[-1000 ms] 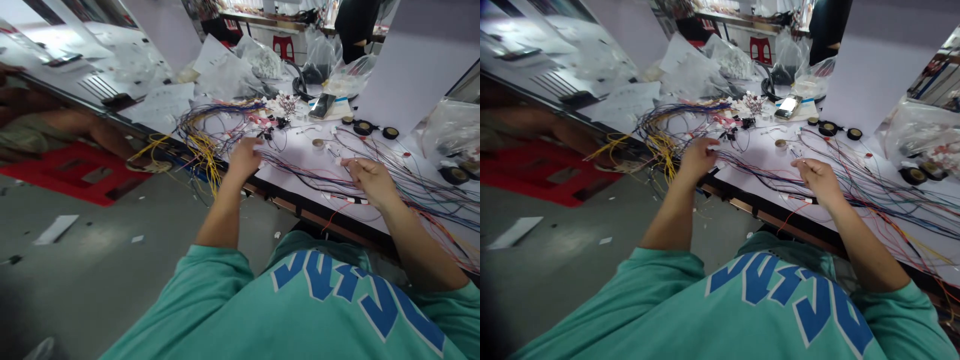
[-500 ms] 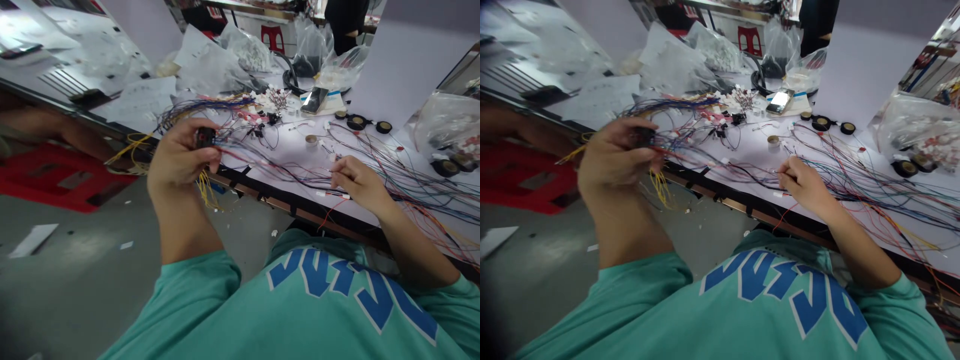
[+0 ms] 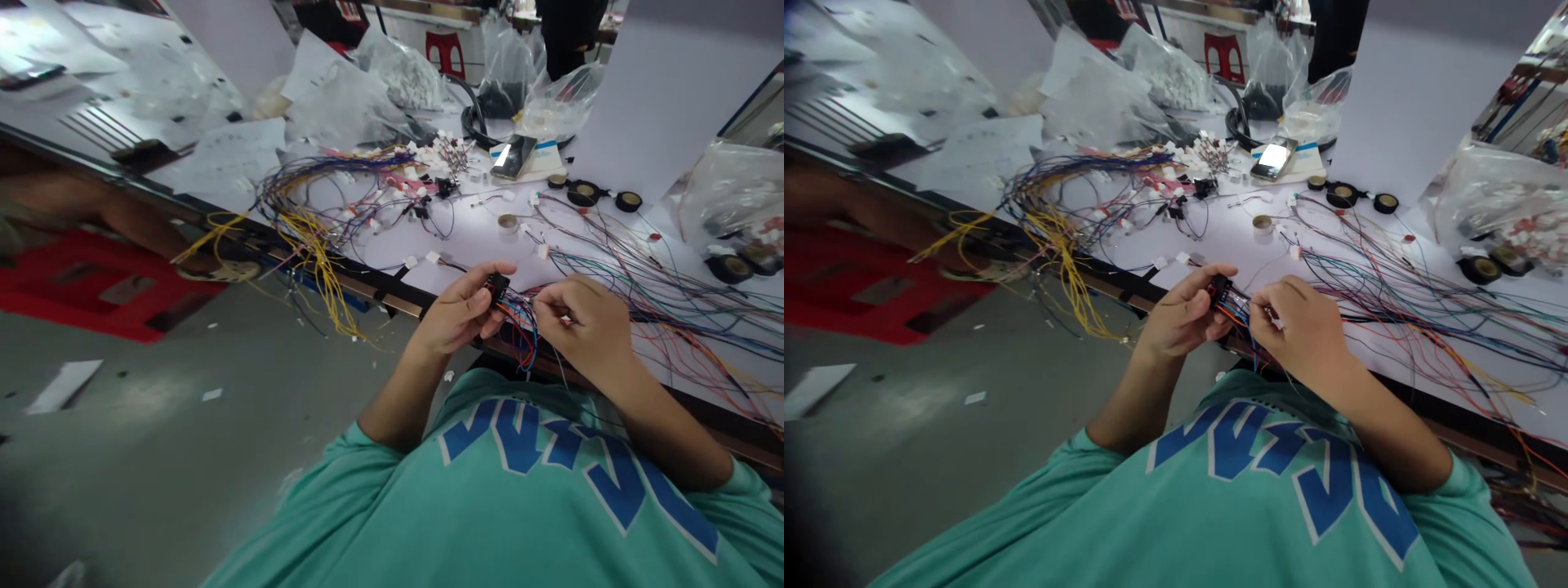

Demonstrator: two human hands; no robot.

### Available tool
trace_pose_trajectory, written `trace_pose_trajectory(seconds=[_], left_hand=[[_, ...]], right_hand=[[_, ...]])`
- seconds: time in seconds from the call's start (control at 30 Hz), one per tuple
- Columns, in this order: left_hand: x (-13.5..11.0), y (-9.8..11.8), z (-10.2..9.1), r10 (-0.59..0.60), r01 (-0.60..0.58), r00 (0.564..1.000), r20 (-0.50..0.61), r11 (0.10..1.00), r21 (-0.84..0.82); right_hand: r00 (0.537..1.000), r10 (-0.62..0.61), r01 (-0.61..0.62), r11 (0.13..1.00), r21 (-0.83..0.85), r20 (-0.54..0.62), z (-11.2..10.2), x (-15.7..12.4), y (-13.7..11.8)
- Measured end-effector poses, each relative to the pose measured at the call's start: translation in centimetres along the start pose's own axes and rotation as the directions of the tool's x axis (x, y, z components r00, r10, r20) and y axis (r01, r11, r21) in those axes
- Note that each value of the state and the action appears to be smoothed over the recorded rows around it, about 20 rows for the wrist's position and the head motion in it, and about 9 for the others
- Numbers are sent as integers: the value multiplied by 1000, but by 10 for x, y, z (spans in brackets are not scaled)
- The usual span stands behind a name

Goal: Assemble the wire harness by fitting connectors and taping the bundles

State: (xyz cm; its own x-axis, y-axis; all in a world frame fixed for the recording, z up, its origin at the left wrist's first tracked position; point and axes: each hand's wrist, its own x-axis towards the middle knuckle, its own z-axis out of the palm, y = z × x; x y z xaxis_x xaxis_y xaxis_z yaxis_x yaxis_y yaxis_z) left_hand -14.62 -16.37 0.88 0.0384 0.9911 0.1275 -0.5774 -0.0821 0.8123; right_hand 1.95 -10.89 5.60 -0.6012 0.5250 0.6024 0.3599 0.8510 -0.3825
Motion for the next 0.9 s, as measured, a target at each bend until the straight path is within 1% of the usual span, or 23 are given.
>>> trace_pose_trajectory(seconds=[0.1,0.27,0.43,0.6,0.8,0.9], left_hand=[[-1,-1,0,-22,22,1000,16,1000,4],[-1,-3,3,-62,62,998,25,998,6],[1,-5,4,-86,87,996,37,996,-17],[1,-6,3,-90,92,994,56,995,-46],[1,-6,2,-91,95,993,70,994,-48],[1,-7,3,-83,86,994,65,995,-41]], right_hand=[[1000,23,-22,998,-53,9,2,-2,0],[999,29,-26,994,-102,24,5,-3,0],[1000,26,-27,993,-118,-6,5,-4,-1],[1000,26,-27,994,-109,-12,5,-4,-2],[997,78,-76,992,-102,12,5,-4,-2],[997,80,-78,992,-100,21,6,-4,-1]])
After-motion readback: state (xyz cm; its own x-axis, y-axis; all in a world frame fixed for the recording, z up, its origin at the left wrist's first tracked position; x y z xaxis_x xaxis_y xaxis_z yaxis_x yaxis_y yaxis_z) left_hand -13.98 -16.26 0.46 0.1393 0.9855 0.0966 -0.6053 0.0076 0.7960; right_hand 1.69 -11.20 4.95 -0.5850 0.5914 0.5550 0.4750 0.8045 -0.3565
